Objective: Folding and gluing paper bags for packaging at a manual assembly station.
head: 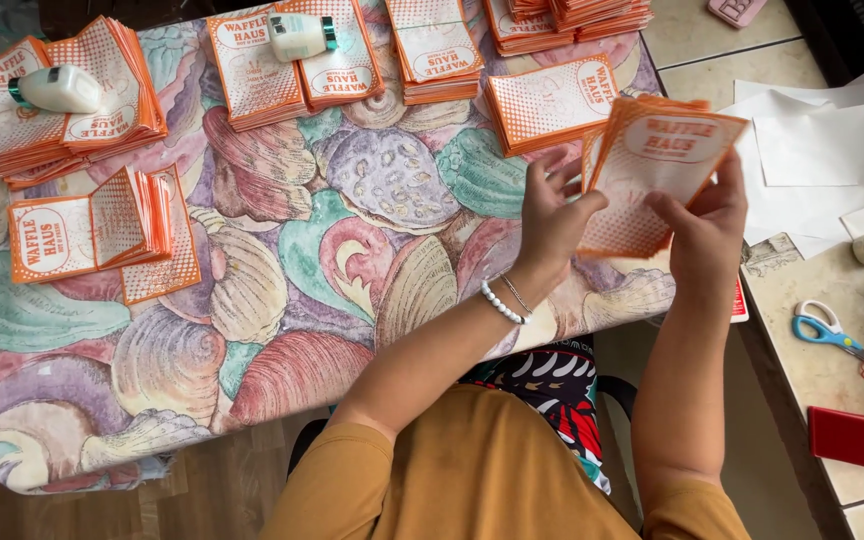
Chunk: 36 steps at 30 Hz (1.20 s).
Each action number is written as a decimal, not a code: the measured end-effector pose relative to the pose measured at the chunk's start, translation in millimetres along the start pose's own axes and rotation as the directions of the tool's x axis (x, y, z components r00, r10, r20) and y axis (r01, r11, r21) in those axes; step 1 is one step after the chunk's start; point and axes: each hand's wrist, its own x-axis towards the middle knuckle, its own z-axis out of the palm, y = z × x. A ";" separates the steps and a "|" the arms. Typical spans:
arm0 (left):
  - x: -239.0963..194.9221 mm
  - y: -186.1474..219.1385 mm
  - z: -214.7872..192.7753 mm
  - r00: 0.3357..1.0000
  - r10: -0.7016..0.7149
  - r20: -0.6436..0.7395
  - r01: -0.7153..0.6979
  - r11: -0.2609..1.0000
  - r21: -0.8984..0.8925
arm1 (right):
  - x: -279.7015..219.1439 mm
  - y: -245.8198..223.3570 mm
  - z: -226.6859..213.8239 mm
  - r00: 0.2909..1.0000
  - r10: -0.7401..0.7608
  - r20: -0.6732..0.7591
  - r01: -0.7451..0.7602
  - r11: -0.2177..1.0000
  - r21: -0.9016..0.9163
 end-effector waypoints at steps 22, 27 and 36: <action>68.8 -72.7 -27.3 0.852 0.479 0.210 -0.519 0.724 0.455 | -3.5 97.2 14.8 0.966 -0.066 -0.251 0.048 0.996 -0.077; 115.5 9.0 -16.4 0.883 0.298 0.364 -0.470 0.524 0.710 | 36.9 -36.2 39.5 0.993 -0.050 -0.107 0.050 0.999 0.002; 239.5 46.7 -23.3 0.878 -0.054 0.476 -0.478 -0.040 0.877 | 131.2 25.0 72.3 0.883 0.376 -0.279 -0.406 0.912 -0.057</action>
